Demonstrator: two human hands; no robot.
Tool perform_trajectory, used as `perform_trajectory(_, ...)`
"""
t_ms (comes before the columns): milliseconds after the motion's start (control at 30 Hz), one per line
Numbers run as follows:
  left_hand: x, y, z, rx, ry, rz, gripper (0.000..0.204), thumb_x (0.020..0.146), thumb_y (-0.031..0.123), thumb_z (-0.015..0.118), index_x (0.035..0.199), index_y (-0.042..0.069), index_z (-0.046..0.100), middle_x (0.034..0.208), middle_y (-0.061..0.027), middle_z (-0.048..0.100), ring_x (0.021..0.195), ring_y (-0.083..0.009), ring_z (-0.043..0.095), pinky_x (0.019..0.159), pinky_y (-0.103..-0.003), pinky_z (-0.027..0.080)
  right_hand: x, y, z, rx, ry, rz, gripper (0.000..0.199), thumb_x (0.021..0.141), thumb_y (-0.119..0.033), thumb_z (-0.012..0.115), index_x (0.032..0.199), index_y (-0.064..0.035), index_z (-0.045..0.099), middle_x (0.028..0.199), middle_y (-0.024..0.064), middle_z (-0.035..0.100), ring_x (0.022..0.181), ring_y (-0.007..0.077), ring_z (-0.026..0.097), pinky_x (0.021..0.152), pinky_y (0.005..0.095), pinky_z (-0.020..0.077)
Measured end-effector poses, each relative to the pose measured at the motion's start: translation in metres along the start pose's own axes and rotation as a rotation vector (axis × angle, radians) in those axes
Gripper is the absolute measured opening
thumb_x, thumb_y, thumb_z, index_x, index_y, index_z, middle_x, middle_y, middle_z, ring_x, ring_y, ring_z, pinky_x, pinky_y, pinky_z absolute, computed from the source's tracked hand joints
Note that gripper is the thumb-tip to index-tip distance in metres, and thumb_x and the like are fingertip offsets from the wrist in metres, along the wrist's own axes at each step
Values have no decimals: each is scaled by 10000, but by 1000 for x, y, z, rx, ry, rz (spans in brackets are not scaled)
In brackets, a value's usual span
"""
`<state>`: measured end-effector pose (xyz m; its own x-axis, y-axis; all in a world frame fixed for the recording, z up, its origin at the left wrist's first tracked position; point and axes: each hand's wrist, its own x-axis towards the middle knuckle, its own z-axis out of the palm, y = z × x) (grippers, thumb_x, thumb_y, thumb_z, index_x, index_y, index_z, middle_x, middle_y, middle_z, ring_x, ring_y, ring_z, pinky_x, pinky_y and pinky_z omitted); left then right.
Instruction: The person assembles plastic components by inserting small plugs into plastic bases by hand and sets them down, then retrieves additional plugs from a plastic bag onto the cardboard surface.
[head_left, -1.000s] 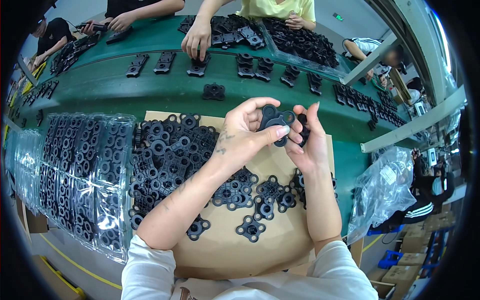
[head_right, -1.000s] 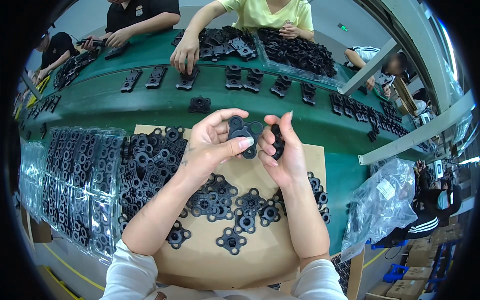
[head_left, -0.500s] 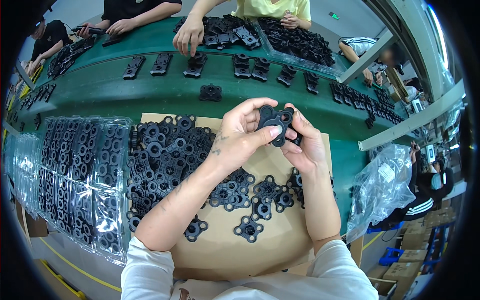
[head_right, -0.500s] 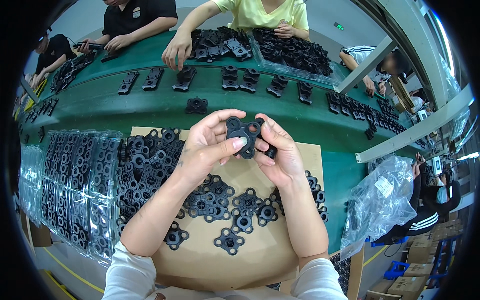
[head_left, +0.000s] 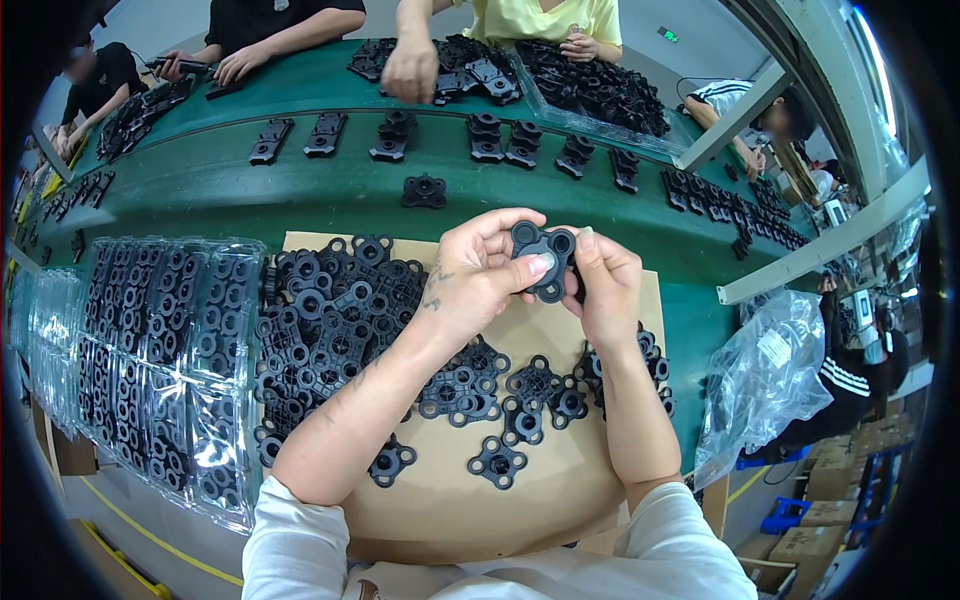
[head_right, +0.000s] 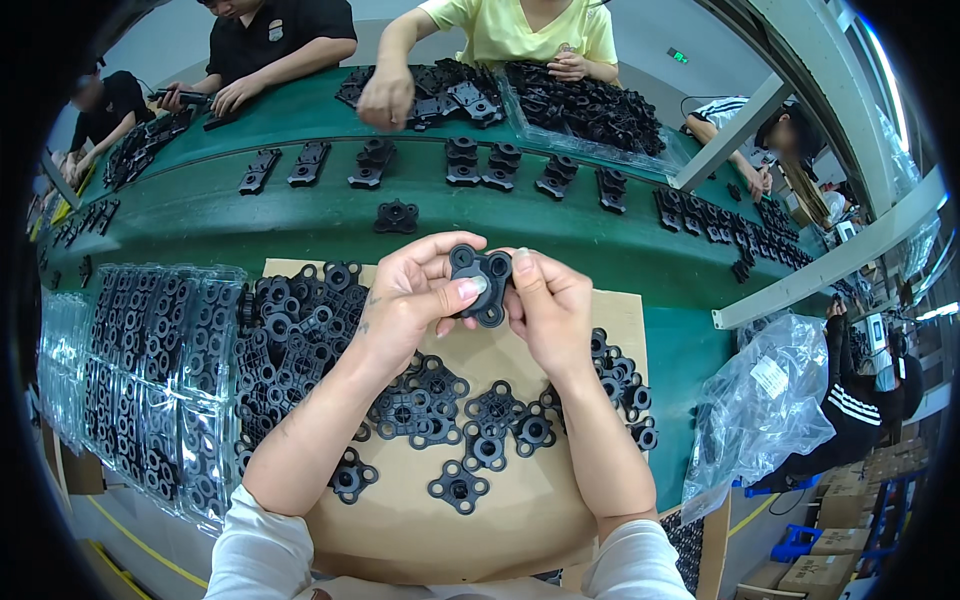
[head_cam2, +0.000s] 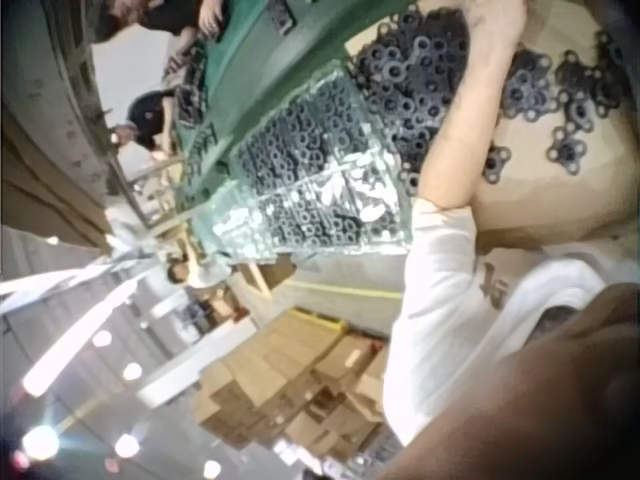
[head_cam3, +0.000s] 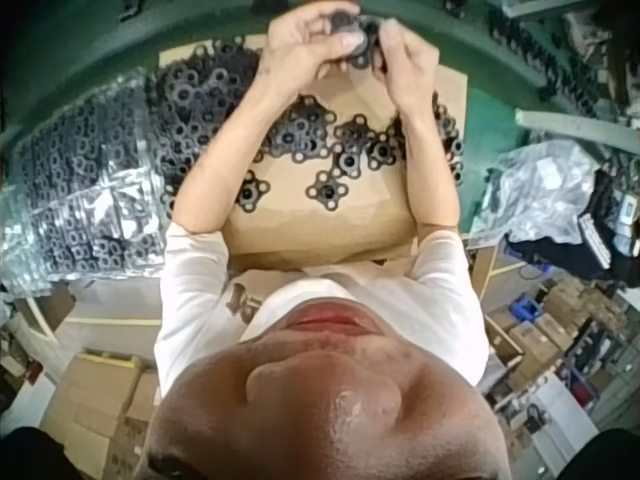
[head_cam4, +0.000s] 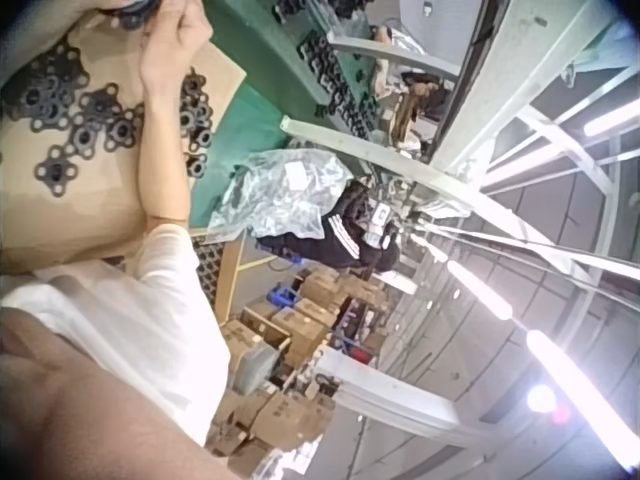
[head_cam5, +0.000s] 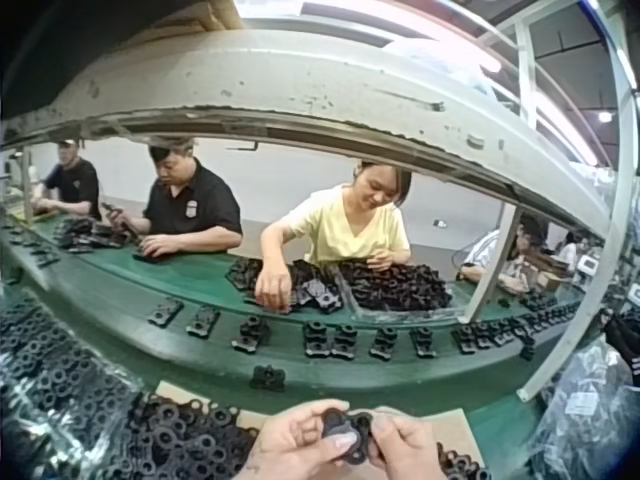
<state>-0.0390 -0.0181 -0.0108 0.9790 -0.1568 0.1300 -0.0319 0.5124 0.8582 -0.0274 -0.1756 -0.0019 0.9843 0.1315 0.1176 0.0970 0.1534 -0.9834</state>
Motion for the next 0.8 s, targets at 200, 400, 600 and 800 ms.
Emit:
perform_trajectory(200,-3,11,6,82,9,-74,367,796,-66,614,1156,-61,542,859,-147,652,639,-114,593,529,-193,493,3,14,-6,-93,12,-119,186,935,-160,572,895,1,656,535,0,453,433,48,315,371,158,226)
perform_trajectory(400,-1,4,6,9,3,-66,405,807,13,643,1190,-52,530,866,-133,652,591,-111,585,423,-140,375,6,17,-14,384,-73,108,186,934,-149,559,962,15,641,588,14,488,440,38,329,365,151,227)
perform_trajectory(600,2,1,0,201,63,-54,430,792,15,653,1201,-35,531,896,-130,647,665,-140,604,464,-185,418,16,16,-14,599,-149,300,200,927,-116,551,1056,28,598,665,38,535,480,30,361,359,144,229)
perform_trajectory(800,-3,21,-8,966,-52,321,479,737,17,675,1197,1,544,968,-129,629,810,-229,613,646,-305,493,20,18,-15,533,123,332,242,926,-98,538,1130,31,553,753,68,568,522,34,385,357,145,233)
